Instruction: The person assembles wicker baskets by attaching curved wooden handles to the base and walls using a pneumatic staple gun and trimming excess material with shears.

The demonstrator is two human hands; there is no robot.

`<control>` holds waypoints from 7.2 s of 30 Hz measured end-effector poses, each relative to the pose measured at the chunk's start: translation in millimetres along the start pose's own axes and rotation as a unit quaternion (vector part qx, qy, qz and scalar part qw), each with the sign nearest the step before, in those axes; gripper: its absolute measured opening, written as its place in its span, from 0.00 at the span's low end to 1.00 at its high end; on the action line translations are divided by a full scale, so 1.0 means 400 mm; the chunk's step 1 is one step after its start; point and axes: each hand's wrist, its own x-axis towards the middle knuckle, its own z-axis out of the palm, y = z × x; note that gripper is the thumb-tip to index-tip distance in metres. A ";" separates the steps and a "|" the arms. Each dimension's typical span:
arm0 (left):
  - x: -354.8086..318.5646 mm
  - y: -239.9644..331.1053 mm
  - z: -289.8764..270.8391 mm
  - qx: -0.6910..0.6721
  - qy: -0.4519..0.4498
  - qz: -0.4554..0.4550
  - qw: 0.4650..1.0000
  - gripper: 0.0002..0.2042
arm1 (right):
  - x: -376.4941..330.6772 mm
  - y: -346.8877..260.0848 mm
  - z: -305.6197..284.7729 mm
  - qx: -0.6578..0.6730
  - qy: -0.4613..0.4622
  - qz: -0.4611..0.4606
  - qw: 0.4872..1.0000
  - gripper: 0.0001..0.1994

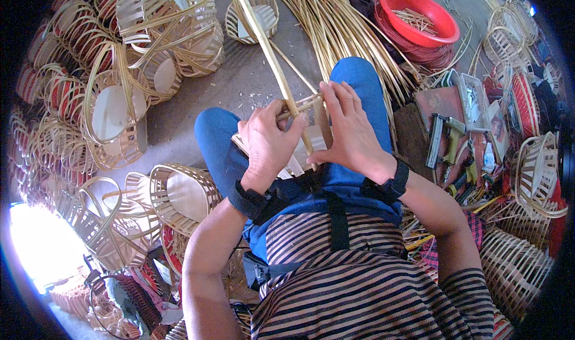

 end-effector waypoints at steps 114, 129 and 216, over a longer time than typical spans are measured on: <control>0.230 -0.245 -0.074 0.196 -0.152 0.140 0.959 0.16 | -0.302 0.680 -0.781 0.311 0.668 0.325 0.593 0.18; 0.188 -0.315 -0.116 0.194 -0.162 0.115 0.961 0.13 | -0.296 0.695 -0.745 0.200 0.595 0.362 0.689 0.43; -0.033 -0.399 -0.135 0.103 -0.028 -0.077 0.991 0.02 | -0.078 0.585 0.368 -0.063 -0.232 0.376 0.895 0.23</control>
